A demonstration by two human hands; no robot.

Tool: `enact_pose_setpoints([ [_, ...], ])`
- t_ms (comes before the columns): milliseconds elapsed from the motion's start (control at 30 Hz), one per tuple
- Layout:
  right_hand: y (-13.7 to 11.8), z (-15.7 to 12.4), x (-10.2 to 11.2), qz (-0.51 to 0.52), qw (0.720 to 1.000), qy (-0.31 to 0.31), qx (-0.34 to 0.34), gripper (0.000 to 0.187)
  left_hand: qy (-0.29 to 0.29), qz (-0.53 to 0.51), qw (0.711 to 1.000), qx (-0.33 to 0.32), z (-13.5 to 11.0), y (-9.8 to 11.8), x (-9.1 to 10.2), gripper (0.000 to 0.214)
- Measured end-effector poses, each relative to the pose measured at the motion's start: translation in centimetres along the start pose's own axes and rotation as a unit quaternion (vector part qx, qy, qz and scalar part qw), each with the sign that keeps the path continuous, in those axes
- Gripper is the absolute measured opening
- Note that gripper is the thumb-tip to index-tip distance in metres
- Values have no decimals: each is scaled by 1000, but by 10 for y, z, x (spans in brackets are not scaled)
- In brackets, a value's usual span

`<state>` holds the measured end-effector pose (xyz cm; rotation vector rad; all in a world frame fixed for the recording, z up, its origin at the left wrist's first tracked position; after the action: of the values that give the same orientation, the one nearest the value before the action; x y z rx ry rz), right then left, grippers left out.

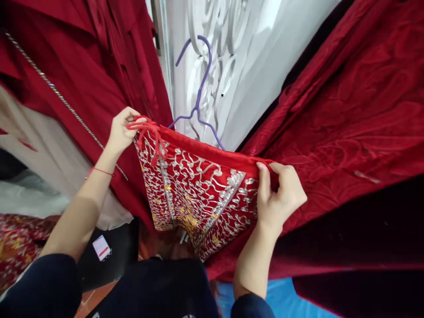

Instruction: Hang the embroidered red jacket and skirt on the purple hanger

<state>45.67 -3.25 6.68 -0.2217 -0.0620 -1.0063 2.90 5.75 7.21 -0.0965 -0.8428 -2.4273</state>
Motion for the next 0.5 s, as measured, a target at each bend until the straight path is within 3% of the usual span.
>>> enact_pose_setpoints([
  [200,22,-21,-8,93,991,-63,-70,17,35,-78,987,133,-29,-34,-3,42],
  [333,32,-42,-9,175,973,-114,-97,34,92,-81,974,191,-49,-48,-1,56],
  [400,38,-48,-8,200,967,-101,-122,37,132,-82,964,217,-56,-51,2,63],
  [500,39,-47,6,180,972,-34,-144,35,175,-93,950,242,-64,-57,7,65],
])
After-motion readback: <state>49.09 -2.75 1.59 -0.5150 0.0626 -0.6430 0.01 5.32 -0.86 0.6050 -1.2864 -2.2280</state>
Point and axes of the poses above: each hand's wrist, its own z-axis towards the middle knuckle, its own x-axis out of the back of the hand, y = z × x, the point moved 9 cm from there along z, towards the middle knuckle
